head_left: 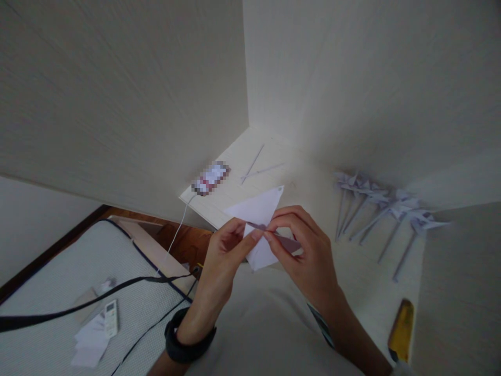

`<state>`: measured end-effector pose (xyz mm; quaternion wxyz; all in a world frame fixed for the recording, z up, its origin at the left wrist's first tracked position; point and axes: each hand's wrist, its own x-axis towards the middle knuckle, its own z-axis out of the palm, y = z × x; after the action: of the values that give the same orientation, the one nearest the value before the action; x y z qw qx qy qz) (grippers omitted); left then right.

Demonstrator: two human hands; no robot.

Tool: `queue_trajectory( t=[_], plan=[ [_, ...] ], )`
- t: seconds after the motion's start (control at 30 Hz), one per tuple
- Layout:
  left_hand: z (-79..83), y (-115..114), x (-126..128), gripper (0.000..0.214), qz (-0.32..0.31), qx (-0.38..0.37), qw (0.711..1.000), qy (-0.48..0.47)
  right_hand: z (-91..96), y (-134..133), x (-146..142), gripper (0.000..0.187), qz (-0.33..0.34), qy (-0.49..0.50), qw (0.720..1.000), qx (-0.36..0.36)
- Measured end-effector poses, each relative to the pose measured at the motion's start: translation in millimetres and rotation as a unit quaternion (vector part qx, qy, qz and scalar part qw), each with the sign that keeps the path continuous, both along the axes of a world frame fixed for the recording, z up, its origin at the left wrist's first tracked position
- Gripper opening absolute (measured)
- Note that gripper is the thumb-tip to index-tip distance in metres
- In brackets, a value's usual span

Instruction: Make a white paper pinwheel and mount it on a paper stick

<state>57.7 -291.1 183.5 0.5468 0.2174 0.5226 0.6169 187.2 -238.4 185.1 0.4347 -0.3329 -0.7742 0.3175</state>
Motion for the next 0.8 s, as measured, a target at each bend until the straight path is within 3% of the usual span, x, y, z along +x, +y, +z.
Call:
queue_trajectory(
  t=[0.3, 0.8],
  plan=[
    [0.4, 4.2, 2.4, 0.01, 0.007, 0.041, 0.999, -0.016, -2.7, 0.7, 2.3, 0.009, -0.014, 0.021, 1.0, 0.01],
    [-4.9, 5.1, 3.0, 0.018, 0.021, -0.009, 1.0, 0.011, -5.4, 1.9, 2.3, 0.009, -0.008, 0.028, 1.0, -0.009]
  ],
)
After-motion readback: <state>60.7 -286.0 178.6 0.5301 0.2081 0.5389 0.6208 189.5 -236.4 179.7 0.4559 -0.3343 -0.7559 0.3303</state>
